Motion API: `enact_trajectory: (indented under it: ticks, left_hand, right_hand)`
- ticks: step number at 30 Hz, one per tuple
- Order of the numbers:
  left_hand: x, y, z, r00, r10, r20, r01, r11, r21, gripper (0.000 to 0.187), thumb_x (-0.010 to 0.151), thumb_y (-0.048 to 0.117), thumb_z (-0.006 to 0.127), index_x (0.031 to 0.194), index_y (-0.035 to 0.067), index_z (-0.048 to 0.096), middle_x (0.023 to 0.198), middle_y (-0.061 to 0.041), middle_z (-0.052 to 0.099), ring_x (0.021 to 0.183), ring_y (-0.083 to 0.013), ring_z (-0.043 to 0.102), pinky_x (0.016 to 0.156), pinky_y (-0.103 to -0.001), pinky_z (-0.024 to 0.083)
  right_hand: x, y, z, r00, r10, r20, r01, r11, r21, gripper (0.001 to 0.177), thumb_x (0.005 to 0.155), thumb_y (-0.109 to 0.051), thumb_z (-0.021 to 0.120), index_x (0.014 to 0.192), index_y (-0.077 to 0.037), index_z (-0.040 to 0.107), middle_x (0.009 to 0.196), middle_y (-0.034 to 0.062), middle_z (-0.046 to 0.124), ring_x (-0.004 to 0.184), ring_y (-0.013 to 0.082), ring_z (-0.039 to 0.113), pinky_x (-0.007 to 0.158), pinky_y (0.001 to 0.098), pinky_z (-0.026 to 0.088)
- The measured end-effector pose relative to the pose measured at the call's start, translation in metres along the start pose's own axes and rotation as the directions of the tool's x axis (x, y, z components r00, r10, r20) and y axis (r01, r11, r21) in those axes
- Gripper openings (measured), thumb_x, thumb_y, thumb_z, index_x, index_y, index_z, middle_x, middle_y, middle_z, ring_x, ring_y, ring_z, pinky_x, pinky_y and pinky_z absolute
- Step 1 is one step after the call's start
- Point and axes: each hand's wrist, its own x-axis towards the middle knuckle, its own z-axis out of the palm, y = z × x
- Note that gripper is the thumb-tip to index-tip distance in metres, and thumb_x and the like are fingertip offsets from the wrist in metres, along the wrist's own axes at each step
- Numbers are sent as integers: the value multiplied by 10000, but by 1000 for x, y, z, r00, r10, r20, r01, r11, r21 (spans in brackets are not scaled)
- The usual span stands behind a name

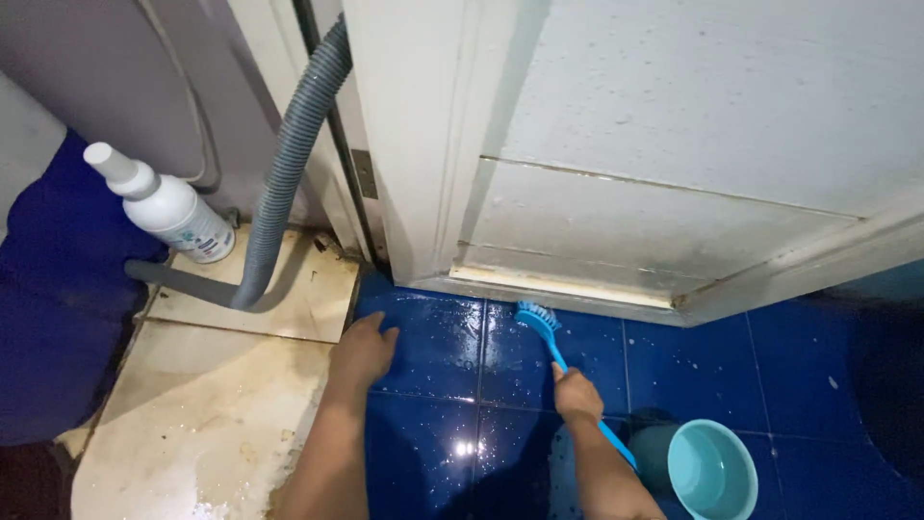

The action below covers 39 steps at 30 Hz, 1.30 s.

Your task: The person pours cleaning powder onto a blue scrub brush, scoops water from a bucket with a ladle, and scrubs the lower panels of a white door. The person repeatedly scrubs the door surface and the floor along the door threshold.

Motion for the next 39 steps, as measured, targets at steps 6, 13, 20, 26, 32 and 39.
enact_trajectory:
  ticks: [6, 13, 20, 26, 32, 39]
  left_hand:
    - [-5, -25, -7, 989, -127, -74, 126, 992, -12, 663, 968, 519, 537, 1524, 159, 535, 1494, -155, 580, 1404, -341, 526, 1124, -594, 424]
    - [4, -3, 10, 998, 24, -56, -25, 999, -19, 644, 971, 480, 550, 1499, 112, 553, 1455, -220, 600, 1385, -393, 538, 1151, -550, 430]
    - [-18, 32, -2, 1000, -2, -3, 2, 998, 63, 658, 1001, 512, 485, 1538, 132, 507, 1492, -198, 586, 1403, -362, 535, 1185, -521, 401]
    - [-51, 75, 8, 997, 38, 72, -43, 997, 71, 606, 997, 482, 484, 1558, 254, 488, 1545, -80, 540, 1449, -286, 483, 1167, -550, 389]
    - [-61, 68, -2, 996, 34, 81, -41, 994, 96, 635, 983, 479, 536, 1540, 175, 508, 1528, -171, 553, 1447, -339, 484, 1199, -530, 380]
    - [-4, 14, 20, 998, 18, 66, -24, 995, 96, 660, 992, 513, 520, 1555, 170, 492, 1527, -165, 556, 1449, -327, 477, 1217, -517, 340]
  right_hand:
    - [-39, -95, -4, 984, -120, 129, 120, 993, 9, 636, 1030, -616, 350, 1240, -142, 719, 1230, 168, 744, 1244, 332, 672, 1063, 513, 522]
    - [3, -5, 15, 996, -1, 91, -7, 997, 77, 705, 990, -665, 371, 1241, -121, 744, 1277, 164, 735, 1281, 329, 646, 1088, 499, 505]
    - [27, 25, 69, 975, 43, 218, -217, 403, 889, 433, 943, -356, 722, 1281, -168, 526, 691, 66, 566, 482, 233, 620, 421, 407, 632]
    - [-5, 18, 66, 945, 72, 319, -321, 19, 947, 403, 1070, -348, 499, 1421, -157, 452, 709, 48, 487, 536, 210, 557, 479, 338, 576]
    - [17, -34, 63, 905, 39, 423, -406, -217, 888, 255, 1073, -401, 389, 1146, -235, 568, 675, -12, 507, 529, 161, 573, 517, 342, 608]
    - [60, -75, 152, 893, 280, 352, -311, -182, 933, 335, 1057, -353, 384, 1052, -79, 576, 644, 153, 474, 471, 305, 499, 370, 485, 475]
